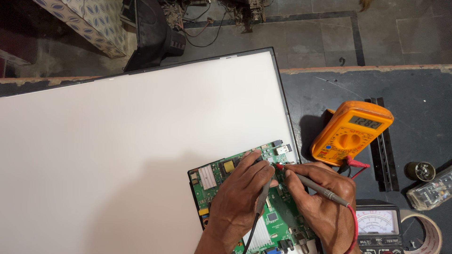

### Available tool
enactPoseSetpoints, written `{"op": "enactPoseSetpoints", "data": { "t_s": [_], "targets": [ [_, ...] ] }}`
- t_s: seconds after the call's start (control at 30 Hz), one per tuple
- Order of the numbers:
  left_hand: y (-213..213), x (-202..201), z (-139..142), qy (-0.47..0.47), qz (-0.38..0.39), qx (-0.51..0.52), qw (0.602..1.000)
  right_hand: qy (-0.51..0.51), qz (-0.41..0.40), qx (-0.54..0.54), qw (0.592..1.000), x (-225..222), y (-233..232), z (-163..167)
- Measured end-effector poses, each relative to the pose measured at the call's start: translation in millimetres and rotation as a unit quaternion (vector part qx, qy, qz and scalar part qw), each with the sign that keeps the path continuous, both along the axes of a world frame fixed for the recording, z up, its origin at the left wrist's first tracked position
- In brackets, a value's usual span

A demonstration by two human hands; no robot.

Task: The person uses a multimeter to test various points on a green circuit board. They hold the board steady with one hand while moving the multimeter probes across different components and connectors with the other hand. The multimeter display is visible, showing changing readings as the probes contact different points on the board.

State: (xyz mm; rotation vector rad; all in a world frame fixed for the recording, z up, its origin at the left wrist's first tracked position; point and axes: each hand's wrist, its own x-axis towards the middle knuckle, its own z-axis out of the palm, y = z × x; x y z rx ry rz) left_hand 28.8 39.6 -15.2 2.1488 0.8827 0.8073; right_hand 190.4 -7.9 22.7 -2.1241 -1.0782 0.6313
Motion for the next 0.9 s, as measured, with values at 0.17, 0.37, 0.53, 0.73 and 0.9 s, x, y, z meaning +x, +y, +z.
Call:
{"op": "enactPoseSetpoints", "data": {
  "t_s": [0.17,0.37,0.53,0.73,0.9],
  "targets": [
    [0.7,2.1,-0.5,-0.006,-0.002,0.001,1.000,-0.012,0.015,0.031,0.999,1.5,0.3,-0.8],
    [1.9,2.3,-1.1,-0.009,-0.005,0.040,0.999,0.001,0.011,0.035,0.999,2.0,-0.3,-3.2],
    [11.4,3.2,-0.4,-0.019,0.006,0.006,1.000,0.057,-0.026,0.069,0.996,1.2,-8.0,-10.9],
    [26.2,2.6,6.5,-0.082,0.080,-0.204,0.972,0.209,-0.140,0.102,0.963,13.2,-8.6,-16.0],
    [41.3,11.7,9.4,-0.047,0.103,-0.194,0.974,0.164,-0.107,0.083,0.977,35.5,13.8,-17.6]
  ]
}}
